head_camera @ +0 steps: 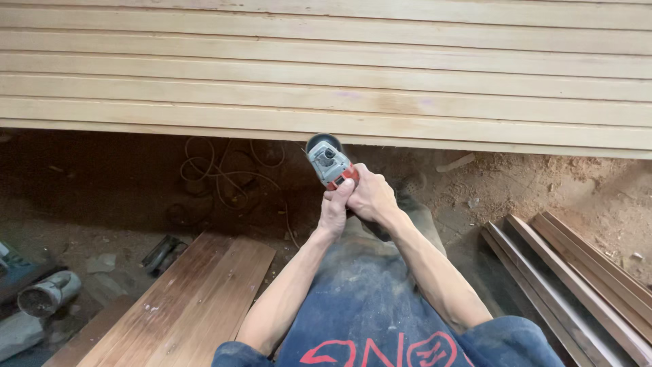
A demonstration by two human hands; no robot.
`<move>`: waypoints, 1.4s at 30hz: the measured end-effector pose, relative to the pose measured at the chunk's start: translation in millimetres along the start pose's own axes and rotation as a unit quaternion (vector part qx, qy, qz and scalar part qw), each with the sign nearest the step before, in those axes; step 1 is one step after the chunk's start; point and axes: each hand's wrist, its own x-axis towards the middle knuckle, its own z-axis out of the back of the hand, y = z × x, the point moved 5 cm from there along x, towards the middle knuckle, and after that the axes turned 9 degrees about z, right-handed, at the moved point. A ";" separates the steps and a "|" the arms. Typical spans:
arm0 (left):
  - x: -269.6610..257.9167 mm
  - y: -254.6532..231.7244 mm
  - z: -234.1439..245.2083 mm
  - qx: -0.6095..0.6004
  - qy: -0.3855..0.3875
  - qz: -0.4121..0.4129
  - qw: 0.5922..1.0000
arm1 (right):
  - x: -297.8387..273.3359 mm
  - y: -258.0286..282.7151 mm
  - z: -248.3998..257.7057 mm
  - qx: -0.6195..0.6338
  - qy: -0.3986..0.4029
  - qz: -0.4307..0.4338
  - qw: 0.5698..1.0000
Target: The person uses an orbital sander to smooth the surface of a large wooden board. They move the sander back and forth across the planks, occasionally repositioning the board to access different areas.
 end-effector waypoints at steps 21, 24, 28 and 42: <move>9.2 32.5 -199.0 0.242 0.150 0.006 0.959 | -83.8 -178.4 90.7 0.180 -0.230 -0.028 0.956; 16.5 45.5 -221.4 0.276 0.167 0.020 0.946 | -93.6 -194.8 102.1 0.211 -0.261 -0.025 0.942; 18.2 55.3 -213.9 0.251 0.159 0.018 0.955 | -90.3 -192.5 98.6 0.211 -0.255 -0.029 0.943; 9.4 54.3 -142.1 0.122 0.100 0.015 0.987 | -62.3 -141.9 72.3 0.120 -0.140 -0.065 0.981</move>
